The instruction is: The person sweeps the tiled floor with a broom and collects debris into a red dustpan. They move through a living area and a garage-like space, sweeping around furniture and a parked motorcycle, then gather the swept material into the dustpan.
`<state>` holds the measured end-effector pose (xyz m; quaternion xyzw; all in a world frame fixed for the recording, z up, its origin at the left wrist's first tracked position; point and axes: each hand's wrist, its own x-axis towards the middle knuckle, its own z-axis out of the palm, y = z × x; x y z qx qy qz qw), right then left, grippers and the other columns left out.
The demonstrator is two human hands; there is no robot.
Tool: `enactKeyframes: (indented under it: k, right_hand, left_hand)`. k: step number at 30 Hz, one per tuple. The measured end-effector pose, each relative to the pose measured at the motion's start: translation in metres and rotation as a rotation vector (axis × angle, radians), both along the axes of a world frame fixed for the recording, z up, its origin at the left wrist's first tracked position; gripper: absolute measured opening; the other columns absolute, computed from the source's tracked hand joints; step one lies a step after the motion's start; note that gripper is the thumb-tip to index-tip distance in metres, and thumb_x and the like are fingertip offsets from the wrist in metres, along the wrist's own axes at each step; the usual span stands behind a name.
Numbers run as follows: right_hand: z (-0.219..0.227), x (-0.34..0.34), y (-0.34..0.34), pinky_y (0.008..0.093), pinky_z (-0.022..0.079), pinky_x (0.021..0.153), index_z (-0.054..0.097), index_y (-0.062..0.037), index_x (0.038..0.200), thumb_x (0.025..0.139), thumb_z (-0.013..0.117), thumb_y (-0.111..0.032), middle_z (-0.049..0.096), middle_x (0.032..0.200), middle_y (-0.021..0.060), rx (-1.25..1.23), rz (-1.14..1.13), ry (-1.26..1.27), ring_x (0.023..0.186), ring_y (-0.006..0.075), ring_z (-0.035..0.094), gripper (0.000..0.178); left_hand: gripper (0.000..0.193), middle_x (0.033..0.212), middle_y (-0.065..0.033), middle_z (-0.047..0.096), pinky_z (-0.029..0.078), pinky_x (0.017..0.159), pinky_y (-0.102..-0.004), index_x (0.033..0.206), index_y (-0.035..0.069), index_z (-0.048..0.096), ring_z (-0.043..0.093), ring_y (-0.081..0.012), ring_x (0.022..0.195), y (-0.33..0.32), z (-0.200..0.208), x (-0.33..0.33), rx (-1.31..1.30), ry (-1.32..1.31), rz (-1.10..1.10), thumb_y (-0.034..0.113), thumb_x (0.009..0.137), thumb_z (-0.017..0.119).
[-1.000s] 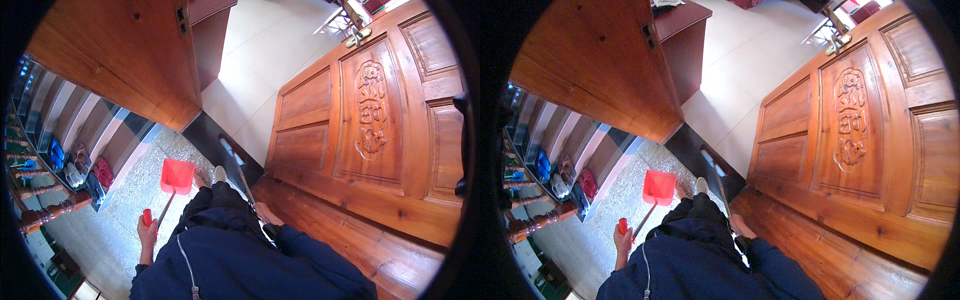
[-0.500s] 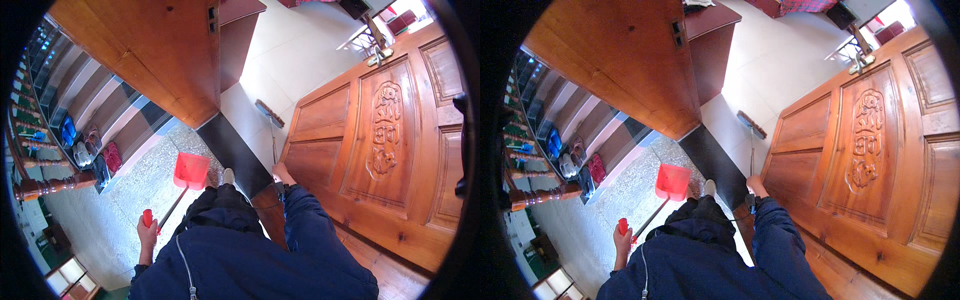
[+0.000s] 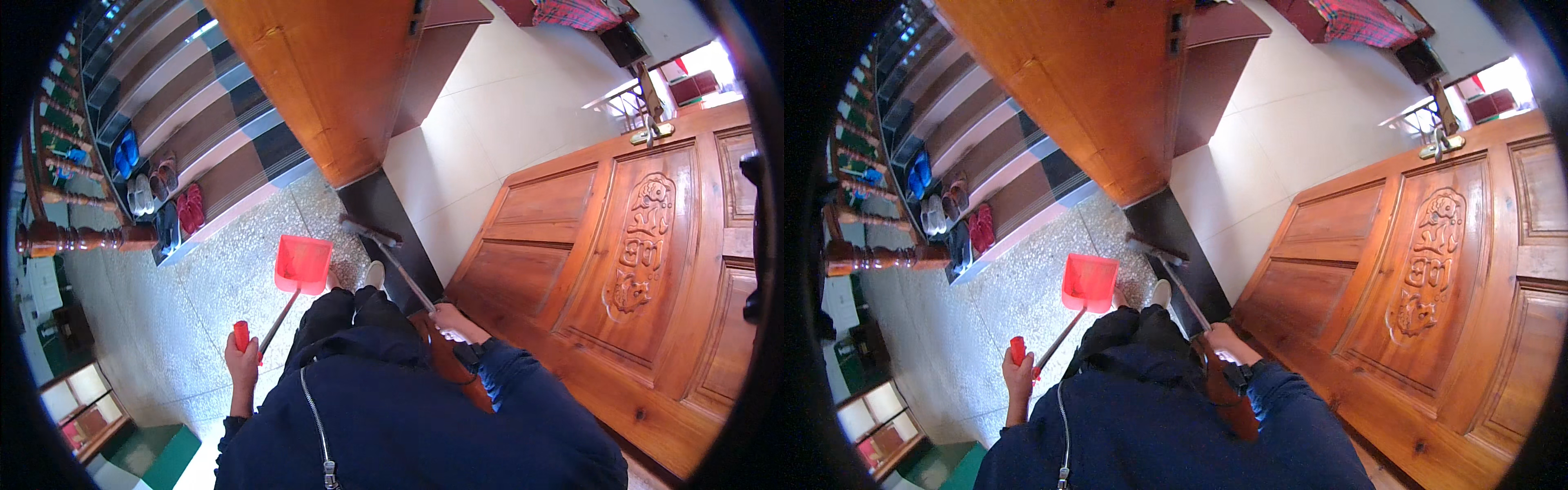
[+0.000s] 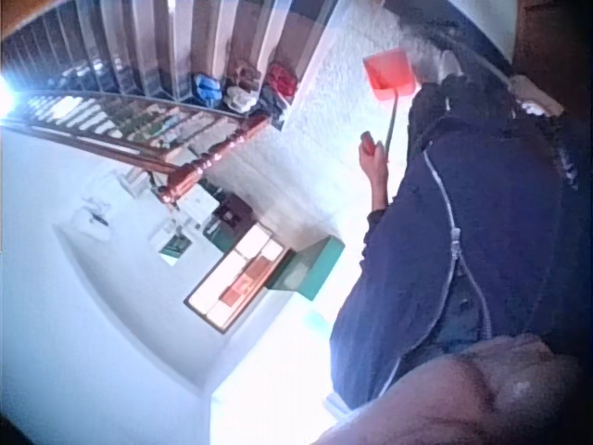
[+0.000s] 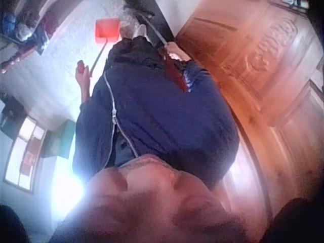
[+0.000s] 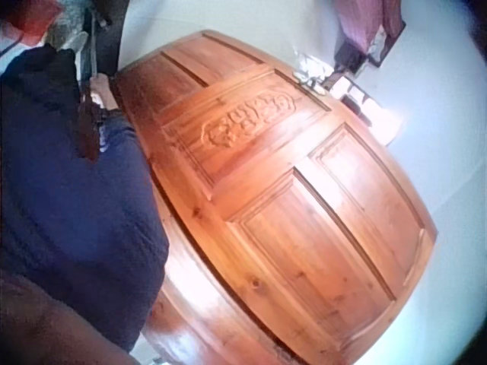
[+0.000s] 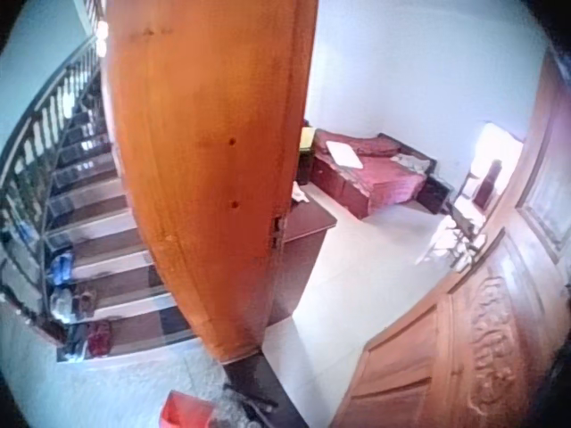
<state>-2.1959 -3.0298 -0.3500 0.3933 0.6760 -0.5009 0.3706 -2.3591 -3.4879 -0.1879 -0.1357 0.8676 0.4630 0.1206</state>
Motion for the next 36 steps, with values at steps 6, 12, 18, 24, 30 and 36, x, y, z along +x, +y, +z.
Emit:
enactKeyframes:
  k: [6, 12, 18, 24, 30, 36]
  right_hand:
    - [0.018, -0.007, 0.033, 0.0433, 0.046, 0.042, 0.059, -0.0009, 0.108, 0.091, 0.049, -0.021, 0.064, 0.085, 0.0216, 0.203, -0.049, -0.091, 0.060, 0.0329, 0.063, 0.028]
    - [-0.141, 0.017, 0.057, 0.0451, 0.051, 0.052, 0.069, -0.0077, 0.075, 0.075, 0.062, -0.014, 0.066, 0.074, 0.0168, 0.601, 1.215, 0.347, 0.062, 0.0321, 0.067, 0.010]
    - [-0.195, 0.082, -0.088, 0.0461, 0.050, 0.054, 0.072, -0.0101, 0.068, 0.062, 0.073, -0.020, 0.066, 0.067, 0.0140, 0.470, 1.340, 0.505, 0.065, 0.0307, 0.067, 0.012]
    - [-0.079, 0.135, -0.192, 0.0461, 0.048, 0.045, 0.066, -0.0029, 0.086, 0.082, 0.061, -0.008, 0.064, 0.068, 0.0173, 0.064, 0.130, -0.065, 0.058, 0.0299, 0.065, 0.008]
    - [0.013, 0.151, -0.217, 0.0416, 0.038, 0.035, 0.058, -0.0041, 0.093, 0.090, 0.059, -0.013, 0.052, 0.059, 0.0123, 0.026, -0.537, -0.197, 0.044, 0.0241, 0.051, 0.010]
    - [-0.086, 0.178, -0.190, 0.0376, 0.034, 0.034, 0.052, -0.0084, 0.070, 0.089, 0.055, -0.022, 0.049, 0.053, 0.0090, 0.135, -0.595, -0.088, 0.038, 0.0225, 0.045, 0.023]
  left_hand:
    - [0.018, 0.073, -0.0024, 0.053, 0.043, 0.055, -0.0290, 0.088, 0.003, 0.055, 0.050, -0.0117, 0.062, -0.022, -0.005, 0.009, -0.042, -0.073, 0.076, 0.012, 0.081, 0.068]
    - [0.022, 0.078, -0.0028, 0.056, 0.045, 0.055, -0.0280, 0.097, 0.002, 0.058, 0.051, -0.0108, 0.062, -0.072, -0.022, 0.019, -0.040, -0.064, 0.037, 0.013, 0.081, 0.068]
    - [0.018, 0.074, -0.0025, 0.054, 0.044, 0.057, -0.0294, 0.091, 0.003, 0.056, 0.050, -0.0116, 0.063, -0.140, -0.013, 0.030, 0.049, -0.132, 0.065, 0.011, 0.081, 0.067]
    - [0.018, 0.071, -0.0026, 0.055, 0.043, 0.050, -0.0278, 0.091, 0.002, 0.057, 0.051, -0.0109, 0.057, -0.210, -0.031, 0.035, 0.086, -0.027, -0.092, 0.011, 0.080, 0.068]
    - [0.020, 0.066, -0.0029, 0.053, 0.041, 0.048, -0.0291, 0.090, 0.003, 0.057, 0.050, -0.0113, 0.054, -0.244, -0.047, 0.031, 0.020, -0.067, -0.216, 0.013, 0.079, 0.070]
    - [0.022, 0.068, -0.0035, 0.053, 0.042, 0.052, -0.0310, 0.090, 0.002, 0.056, 0.050, -0.0127, 0.058, -0.258, -0.051, 0.045, -0.003, -0.188, -0.163, 0.015, 0.079, 0.070]
